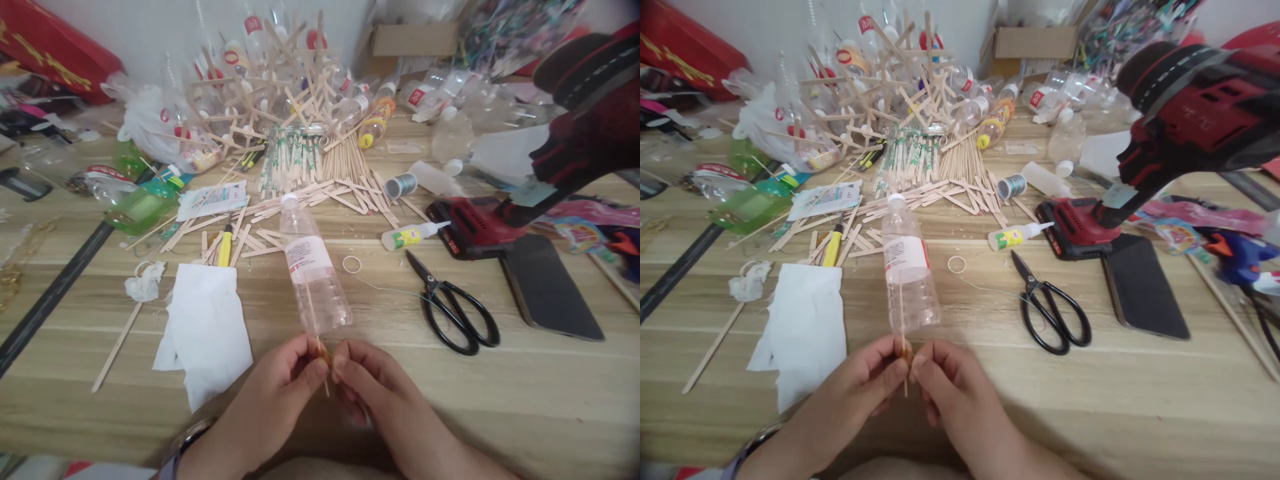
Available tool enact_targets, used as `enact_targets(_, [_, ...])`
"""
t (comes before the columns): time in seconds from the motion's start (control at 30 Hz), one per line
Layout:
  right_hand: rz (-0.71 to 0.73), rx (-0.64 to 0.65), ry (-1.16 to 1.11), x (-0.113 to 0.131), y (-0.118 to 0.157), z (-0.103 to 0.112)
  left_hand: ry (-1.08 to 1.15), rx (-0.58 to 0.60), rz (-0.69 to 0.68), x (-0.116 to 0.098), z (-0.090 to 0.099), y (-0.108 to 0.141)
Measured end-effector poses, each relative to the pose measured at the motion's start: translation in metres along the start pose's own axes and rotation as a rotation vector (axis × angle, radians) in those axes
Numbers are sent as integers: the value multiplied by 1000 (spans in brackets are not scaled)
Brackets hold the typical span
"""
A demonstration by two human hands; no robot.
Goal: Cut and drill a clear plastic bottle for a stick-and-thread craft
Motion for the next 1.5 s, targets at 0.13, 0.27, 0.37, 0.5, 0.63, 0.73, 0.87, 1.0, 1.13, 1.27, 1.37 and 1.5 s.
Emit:
enact_targets(0.13, [5,-56,-52,-3,-4,-1,138,-42,47,1,-2,-1])
enact_targets(0.27, [-18,-31,-25,-8,-6,1,250,-55,57,-1,-2,-1])
enact_targets(0.37, [-47,93,127,-12,-5,1,304,-82,68,0,-3,1])
enact_targets(0.5, [-60,232,226,-12,-1,-2,358,-83,65,3,-5,2])
enact_targets(0.63, [-40,230,189,-12,1,-4,404,-135,80,8,-9,3])
enact_targets(0.73, [-2,233,187,-11,1,-4,480,-185,87,8,-13,2])
enact_targets(0.87, [9,255,219,-11,1,-4,517,-209,116,8,-21,-1])
enact_targets(1.0, [38,247,217,-13,3,-5,559,-166,126,12,-26,-1])
enact_targets(1.13, [32,260,202,-15,4,-5,625,-120,119,15,-27,4])
enact_targets(1.27, [41,273,209,-14,5,-5,631,-83,126,14,-25,8])
enact_targets(1.37, [45,278,200,-12,5,-5,656,-107,115,12,-24,8])
enact_targets(1.5, [51,287,218,-16,5,-6,688,-114,109,11,-26,3])
Point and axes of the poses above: each hand's wrist, its own y-axis away from the middle knuckle, its own z-axis out of the back of the hand, x = y × z, the point moved 1 cm from there along -y, towards the middle knuckle, and after that the axes turned 1 degree about x, right-handed, at the moved point
